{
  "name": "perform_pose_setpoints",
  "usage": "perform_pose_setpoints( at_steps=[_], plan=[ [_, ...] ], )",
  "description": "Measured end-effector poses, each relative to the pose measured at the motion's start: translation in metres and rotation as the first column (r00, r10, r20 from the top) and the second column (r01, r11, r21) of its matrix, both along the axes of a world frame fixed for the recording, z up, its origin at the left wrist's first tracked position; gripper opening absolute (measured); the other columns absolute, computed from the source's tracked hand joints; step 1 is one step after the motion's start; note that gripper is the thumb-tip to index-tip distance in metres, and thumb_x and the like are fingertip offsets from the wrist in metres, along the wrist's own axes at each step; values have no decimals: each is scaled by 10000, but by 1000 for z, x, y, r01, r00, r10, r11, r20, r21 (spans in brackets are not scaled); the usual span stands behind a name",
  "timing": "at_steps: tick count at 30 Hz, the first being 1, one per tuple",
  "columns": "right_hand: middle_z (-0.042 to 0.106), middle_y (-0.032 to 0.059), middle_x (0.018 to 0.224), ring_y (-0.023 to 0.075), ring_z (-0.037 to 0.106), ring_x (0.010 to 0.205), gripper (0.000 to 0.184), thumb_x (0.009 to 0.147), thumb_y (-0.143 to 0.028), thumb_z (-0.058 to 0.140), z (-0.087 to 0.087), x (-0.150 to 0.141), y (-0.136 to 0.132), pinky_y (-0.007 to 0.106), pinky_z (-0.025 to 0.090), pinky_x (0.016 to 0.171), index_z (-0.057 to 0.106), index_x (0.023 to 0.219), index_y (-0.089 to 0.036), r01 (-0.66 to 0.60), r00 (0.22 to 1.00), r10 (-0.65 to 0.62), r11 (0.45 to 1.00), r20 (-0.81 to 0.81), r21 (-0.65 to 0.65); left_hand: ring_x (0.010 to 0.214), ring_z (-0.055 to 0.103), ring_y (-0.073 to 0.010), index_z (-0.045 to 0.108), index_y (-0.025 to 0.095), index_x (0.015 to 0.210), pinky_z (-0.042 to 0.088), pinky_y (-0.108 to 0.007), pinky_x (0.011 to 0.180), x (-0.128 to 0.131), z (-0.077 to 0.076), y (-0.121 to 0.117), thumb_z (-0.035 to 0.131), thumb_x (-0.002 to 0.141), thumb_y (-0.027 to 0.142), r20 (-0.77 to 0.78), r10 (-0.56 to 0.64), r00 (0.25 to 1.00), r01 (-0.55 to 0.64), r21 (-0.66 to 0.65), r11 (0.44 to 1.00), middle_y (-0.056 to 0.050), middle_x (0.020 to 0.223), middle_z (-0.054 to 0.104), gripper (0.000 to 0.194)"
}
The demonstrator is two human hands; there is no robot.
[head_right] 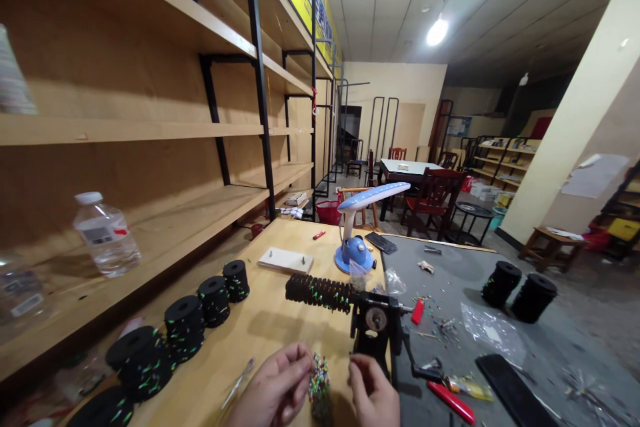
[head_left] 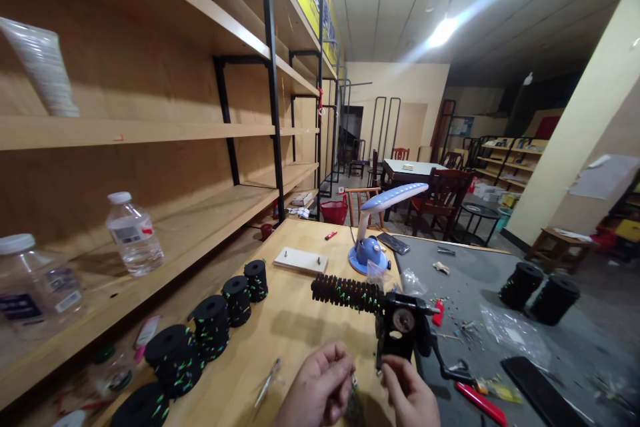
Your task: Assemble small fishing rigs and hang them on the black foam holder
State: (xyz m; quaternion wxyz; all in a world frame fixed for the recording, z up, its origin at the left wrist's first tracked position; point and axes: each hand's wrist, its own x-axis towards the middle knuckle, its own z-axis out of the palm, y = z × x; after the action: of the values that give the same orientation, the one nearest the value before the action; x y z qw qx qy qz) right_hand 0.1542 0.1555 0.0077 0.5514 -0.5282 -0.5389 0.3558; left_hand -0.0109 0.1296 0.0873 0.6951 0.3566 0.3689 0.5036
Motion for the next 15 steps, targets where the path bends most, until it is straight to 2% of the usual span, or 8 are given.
perform_pose_setpoints(
  at_steps=[2, 4, 6, 7, 9, 10, 13, 15],
  plan=[
    [709, 29, 639, 200, 652, 560, 474, 676, -596, 690, 3, -6, 17, 246, 487, 465, 723, 846, -155, 49, 998, -48, 999, -42, 17, 304, 268, -9, 466, 188, 695, 95, -161, 332, -3, -12, 2, 728, 644, 569, -100, 46, 994, -47, -4, 999, 78, 458, 500, 465],
    [730, 59, 722, 210, 666, 598, 454, 752, -558, 633, 6, -12, 25, 265, 514, 503, 702, 938, -149, 104, 995, -104, 991, -11, 78, 325, 306, -20, 475, 186, 694, 129, -156, 339, -8, -23, 6, 705, 646, 602, -210, 128, 969, -124, 31, 992, 68, 477, 516, 478],
    [742, 94, 836, 236, 680, 708, 374, 821, -479, 588, 10, -15, 28, 319, 543, 628, 687, 985, -158, 157, 969, -199, 953, 144, 260, 345, 331, -27, 491, 180, 696, 164, -155, 351, -15, -32, 8, 679, 658, 625, -294, 201, 935, -183, 86, 979, 59, 493, 526, 485],
    [741, 110, 911, 257, 677, 796, 333, 838, -435, 581, 13, -14, 28, 361, 537, 719, 684, 1008, -167, 162, 929, -272, 909, 252, 384, 347, 332, -29, 498, 177, 699, 172, -158, 353, -18, -36, 9, 669, 660, 638, -322, 218, 921, -195, 103, 975, 58, 494, 525, 492],
    [717, 123, 1076, 319, 615, 1020, 324, 837, -362, 599, 24, -8, 32, 464, 452, 904, 667, 1102, -190, 97, 776, -448, 780, 444, 618, 342, 328, -31, 504, 177, 705, 176, -165, 354, -22, -41, 8, 656, 659, 659, -351, 222, 910, -193, 116, 974, 58, 491, 519, 508],
    [678, 117, 1188, 341, 549, 1143, 374, 841, -324, 597, 31, -5, 35, 493, 400, 963, 624, 1193, -201, 23, 691, -487, 753, 534, 657, 338, 323, -31, 503, 177, 706, 176, -168, 354, -24, -43, 7, 651, 659, 667, -354, 217, 910, -187, 116, 975, 59, 489, 516, 514],
    [575, 64, 1355, 349, 353, 1341, 508, 844, -225, 551, 55, 4, 49, 508, 295, 1048, 496, 1348, -207, -194, 477, -480, 760, 736, 621, 340, 324, -30, 499, 177, 710, 182, -173, 365, -23, -40, 3, 648, 671, 664, -333, 177, 926, -152, 100, 983, 61, 493, 512, 511],
    [572, 53, 1361, 350, 332, 1355, 531, 821, -192, 543, 70, 7, 58, 520, 254, 1070, 495, 1349, -192, -276, 396, -450, 774, 801, 571, 343, 321, -29, 504, 177, 722, 182, -175, 369, -22, -33, 1, 652, 677, 656, -299, 153, 942, -134, 83, 987, 64, 499, 509, 503]
  ],
)
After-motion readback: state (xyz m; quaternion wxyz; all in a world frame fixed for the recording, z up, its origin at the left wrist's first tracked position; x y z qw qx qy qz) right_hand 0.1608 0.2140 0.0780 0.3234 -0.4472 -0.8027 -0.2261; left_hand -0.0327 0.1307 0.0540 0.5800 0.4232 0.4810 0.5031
